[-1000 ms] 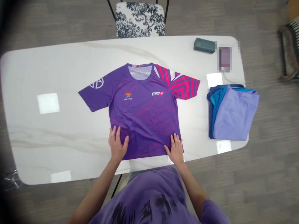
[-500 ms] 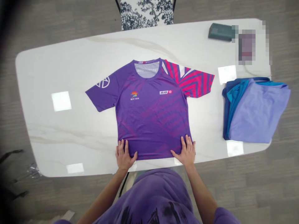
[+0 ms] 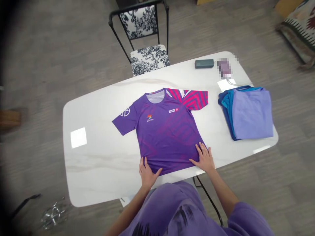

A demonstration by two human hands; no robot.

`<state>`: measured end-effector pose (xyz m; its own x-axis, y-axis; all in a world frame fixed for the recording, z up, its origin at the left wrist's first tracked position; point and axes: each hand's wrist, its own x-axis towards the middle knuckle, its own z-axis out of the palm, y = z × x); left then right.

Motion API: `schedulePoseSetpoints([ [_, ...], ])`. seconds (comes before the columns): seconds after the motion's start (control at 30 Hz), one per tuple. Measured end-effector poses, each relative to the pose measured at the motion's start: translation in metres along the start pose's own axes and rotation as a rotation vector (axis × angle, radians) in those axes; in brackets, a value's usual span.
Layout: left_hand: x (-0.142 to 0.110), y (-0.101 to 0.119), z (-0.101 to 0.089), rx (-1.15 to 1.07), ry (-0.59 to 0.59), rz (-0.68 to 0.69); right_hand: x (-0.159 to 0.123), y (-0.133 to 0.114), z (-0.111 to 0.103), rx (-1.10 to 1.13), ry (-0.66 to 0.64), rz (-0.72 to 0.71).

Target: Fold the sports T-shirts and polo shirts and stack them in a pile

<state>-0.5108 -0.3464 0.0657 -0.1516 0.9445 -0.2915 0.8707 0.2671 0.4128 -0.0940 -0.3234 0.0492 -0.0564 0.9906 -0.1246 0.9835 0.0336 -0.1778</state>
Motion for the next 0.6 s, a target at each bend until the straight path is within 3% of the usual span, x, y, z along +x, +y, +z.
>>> schedulePoseSetpoints([
  [0.07, 0.025, -0.015, -0.020, -0.037, 0.066, -0.048, -0.002, -0.011, -0.008, -0.006, 0.024, 0.044],
  [0.17, 0.117, -0.057, -0.066, -0.087, 0.221, -0.097, -0.014, -0.057, -0.012, 0.017, 0.077, 0.178],
  [0.27, 0.248, -0.111, -0.115, -0.166, 0.305, -0.187, -0.035, -0.145, 0.000, 0.129, 0.045, 0.237],
  [0.33, 0.327, -0.141, -0.138, -0.145, 0.256, -0.202, -0.050, -0.220, 0.014, 0.245, -0.037, 0.203],
  [0.4, 0.384, -0.161, -0.153, -0.084, 0.177, -0.186, -0.063, -0.291, 0.029, 0.347, -0.121, 0.177],
  [0.5, 0.425, -0.176, -0.162, -0.028, 0.061, -0.194, -0.076, -0.370, 0.049, 0.413, -0.179, 0.224],
  [0.6, 0.432, -0.180, -0.163, -0.017, -0.070, -0.209, -0.082, -0.402, 0.065, 0.404, -0.164, 0.299],
])
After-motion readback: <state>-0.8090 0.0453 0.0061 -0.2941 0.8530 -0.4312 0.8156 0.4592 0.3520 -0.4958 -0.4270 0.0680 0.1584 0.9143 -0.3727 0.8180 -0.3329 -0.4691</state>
